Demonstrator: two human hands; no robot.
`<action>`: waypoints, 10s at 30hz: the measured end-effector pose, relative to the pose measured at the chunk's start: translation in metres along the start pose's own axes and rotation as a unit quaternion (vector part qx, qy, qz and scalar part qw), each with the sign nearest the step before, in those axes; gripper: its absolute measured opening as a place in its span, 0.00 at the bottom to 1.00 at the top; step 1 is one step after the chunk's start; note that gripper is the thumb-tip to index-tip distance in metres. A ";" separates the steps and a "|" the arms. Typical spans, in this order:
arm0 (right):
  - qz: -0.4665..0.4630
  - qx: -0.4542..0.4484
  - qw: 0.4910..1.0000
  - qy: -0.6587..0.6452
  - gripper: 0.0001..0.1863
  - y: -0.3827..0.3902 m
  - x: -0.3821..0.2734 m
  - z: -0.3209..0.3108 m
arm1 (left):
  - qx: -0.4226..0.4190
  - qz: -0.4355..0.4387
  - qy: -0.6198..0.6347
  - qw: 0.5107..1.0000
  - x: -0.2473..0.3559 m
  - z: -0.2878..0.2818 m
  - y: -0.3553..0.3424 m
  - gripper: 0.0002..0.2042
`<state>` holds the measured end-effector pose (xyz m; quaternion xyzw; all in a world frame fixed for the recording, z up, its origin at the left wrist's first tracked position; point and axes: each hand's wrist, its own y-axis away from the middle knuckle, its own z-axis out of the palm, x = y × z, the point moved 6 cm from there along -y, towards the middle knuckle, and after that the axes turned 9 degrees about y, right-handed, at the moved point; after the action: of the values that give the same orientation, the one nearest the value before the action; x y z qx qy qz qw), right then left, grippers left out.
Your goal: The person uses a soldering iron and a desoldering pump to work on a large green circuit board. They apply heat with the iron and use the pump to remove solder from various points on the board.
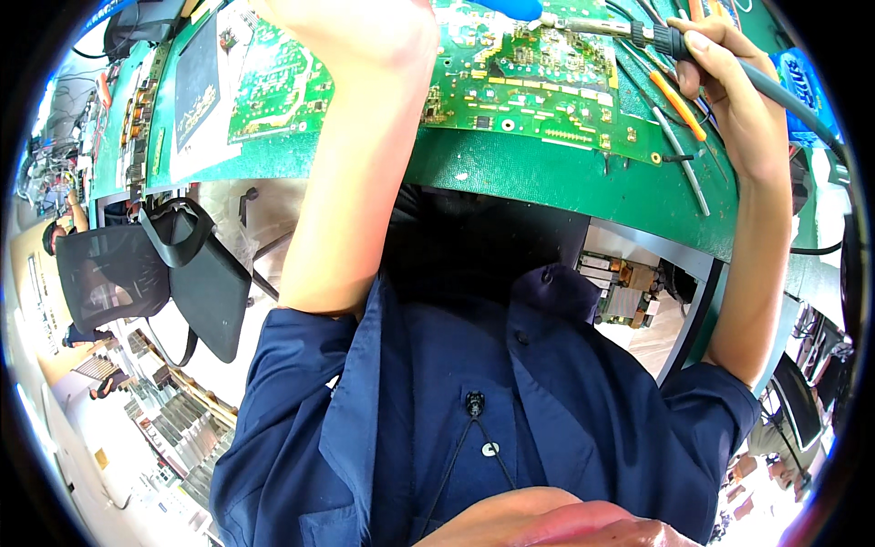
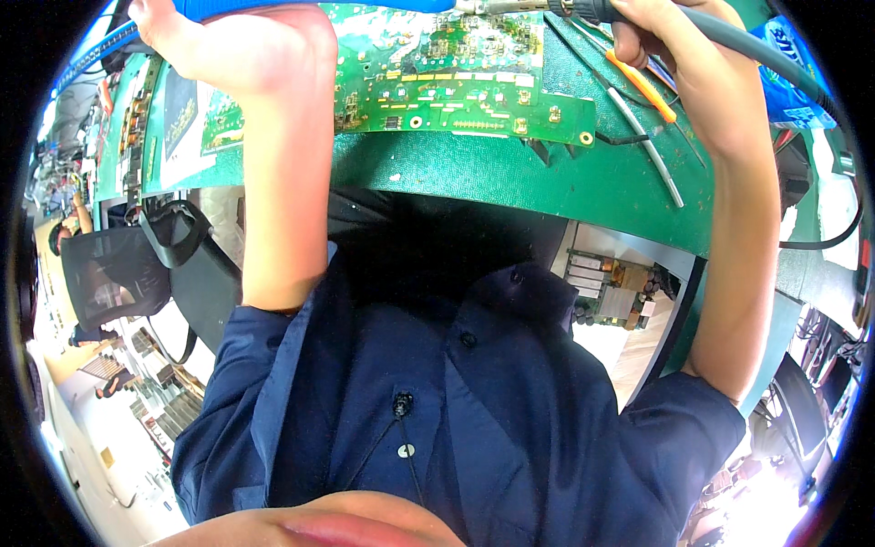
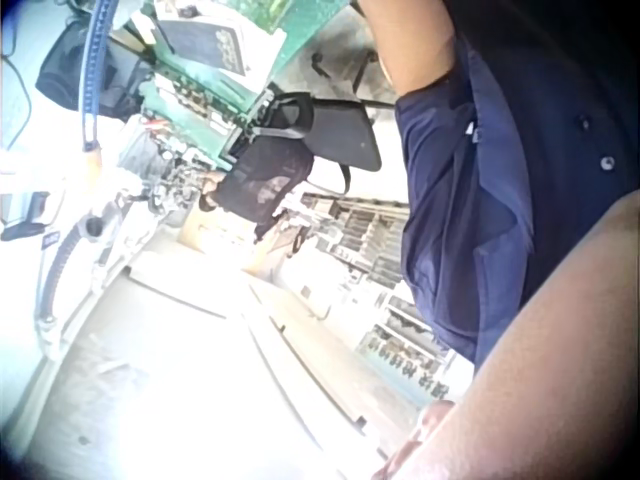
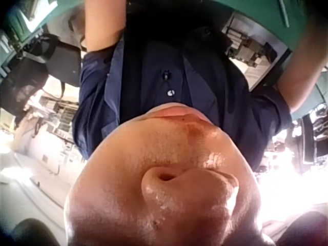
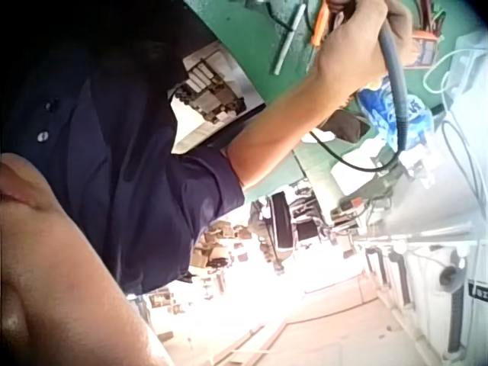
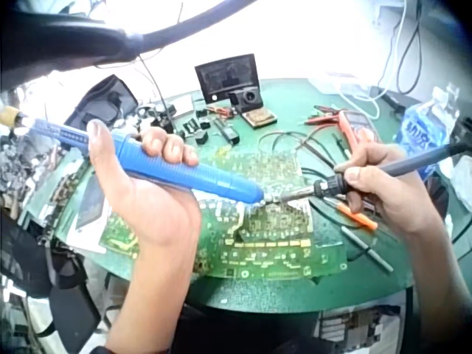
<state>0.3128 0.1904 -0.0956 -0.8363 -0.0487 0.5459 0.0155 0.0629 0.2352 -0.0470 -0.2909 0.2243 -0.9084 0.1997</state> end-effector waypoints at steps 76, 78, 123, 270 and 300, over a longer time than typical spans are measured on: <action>-0.309 -0.077 0.941 -0.113 0.43 0.087 -0.097 0.118 | -0.545 -0.103 -0.638 0.534 0.040 0.055 0.115 0.08; -0.298 -0.085 0.945 -0.106 0.42 0.088 -0.100 0.117 | -0.533 -0.058 -0.652 0.535 0.044 0.057 0.114 0.08; -0.119 0.075 0.987 0.073 0.31 -0.011 -0.049 -0.005 | -0.485 -0.093 -0.591 0.638 0.028 0.005 0.011 0.11; 0.007 -0.045 0.998 -0.050 0.09 -0.039 -0.010 0.011 | -0.350 0.021 -0.647 0.677 0.078 -0.050 0.005 0.07; -0.005 0.050 0.998 0.032 0.10 -0.021 -0.016 -0.009 | 0.071 -0.207 -0.750 0.624 0.161 -0.279 -0.161 0.21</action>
<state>0.3135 0.2101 -0.0759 -0.8515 -0.0248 0.5201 0.0613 -0.2680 0.3687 -0.0952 -0.8953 -0.1343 -0.4059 0.1250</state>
